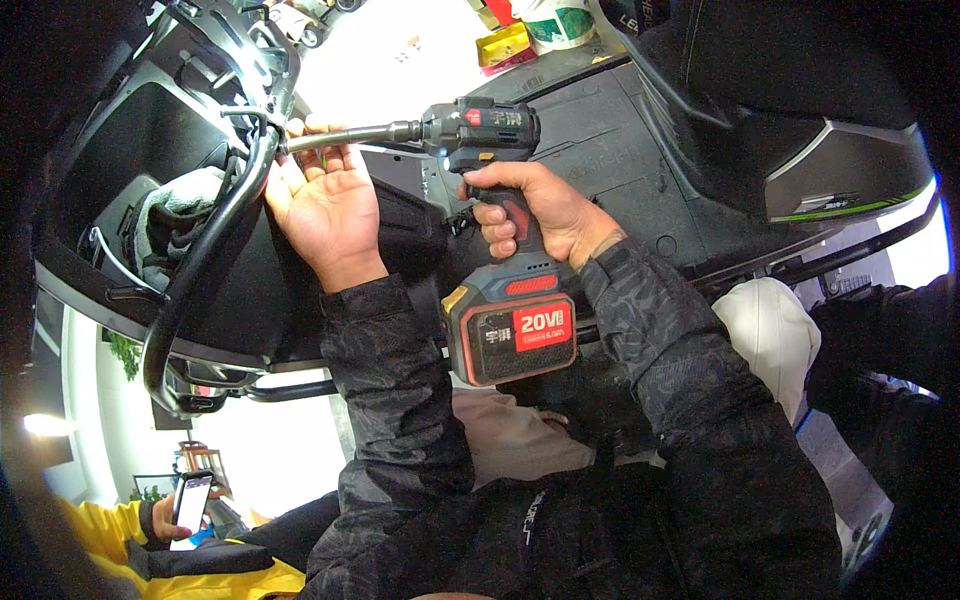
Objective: The person uses a cordless impact driver to fasten bolts and nuts onto the scooter's front frame near the handlebars. They repeatedly insert fasteners, tighten them with the tool, and adjust components by hand to align parts.
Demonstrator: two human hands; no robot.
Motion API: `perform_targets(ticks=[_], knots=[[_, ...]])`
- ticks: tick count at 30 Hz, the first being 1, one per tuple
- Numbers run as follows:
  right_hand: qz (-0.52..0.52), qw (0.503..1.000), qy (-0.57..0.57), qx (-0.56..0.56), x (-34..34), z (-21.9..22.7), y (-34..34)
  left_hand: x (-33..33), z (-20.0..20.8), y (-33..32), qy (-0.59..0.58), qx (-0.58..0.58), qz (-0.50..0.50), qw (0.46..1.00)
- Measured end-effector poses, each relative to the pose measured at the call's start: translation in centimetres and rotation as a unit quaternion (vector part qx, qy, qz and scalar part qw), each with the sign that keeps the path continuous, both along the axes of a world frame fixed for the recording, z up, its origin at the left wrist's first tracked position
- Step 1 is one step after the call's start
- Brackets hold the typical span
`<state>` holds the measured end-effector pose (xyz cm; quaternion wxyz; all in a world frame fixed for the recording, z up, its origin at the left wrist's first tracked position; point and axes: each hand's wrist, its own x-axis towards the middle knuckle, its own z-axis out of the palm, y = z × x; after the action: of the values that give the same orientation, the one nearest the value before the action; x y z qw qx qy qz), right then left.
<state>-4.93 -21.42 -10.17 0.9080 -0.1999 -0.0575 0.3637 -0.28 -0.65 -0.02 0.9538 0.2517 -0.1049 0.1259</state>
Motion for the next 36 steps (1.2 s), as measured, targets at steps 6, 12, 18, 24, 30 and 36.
perform_targets(ticks=[6, 12, 18, 24, 30, 36], knots=[[0.0, 1.0, -0.021, 0.0, 0.46, 0.17, -0.44, -0.13, 0.12, -0.25, -0.007, 0.01, -0.005, 1.0], [-0.01, 1.0, -0.014, -0.012, 0.35, 0.24, -0.32, -0.06, -0.03, -0.27, -0.019, 0.024, 0.002, 1.0], [-0.028, 0.998, -0.033, -0.036, 0.22, 0.31, -0.43, -0.13, -0.03, -0.86, -0.012, 0.037, 0.031, 0.999], [-0.036, 0.998, -0.051, -0.032, 0.22, -0.09, -0.04, -0.17, 0.03, -0.9, -0.006, 0.043, 0.027, 0.999], [-0.036, 0.997, -0.063, -0.032, 0.22, -0.3, 0.29, -0.07, -0.11, -0.75, -0.009, 0.03, 0.016, 0.999], [-0.073, 0.994, -0.071, -0.035, -0.43, 0.19, 0.29, -0.32, -0.14, -0.46, -0.015, 0.027, -0.012, 0.999]])
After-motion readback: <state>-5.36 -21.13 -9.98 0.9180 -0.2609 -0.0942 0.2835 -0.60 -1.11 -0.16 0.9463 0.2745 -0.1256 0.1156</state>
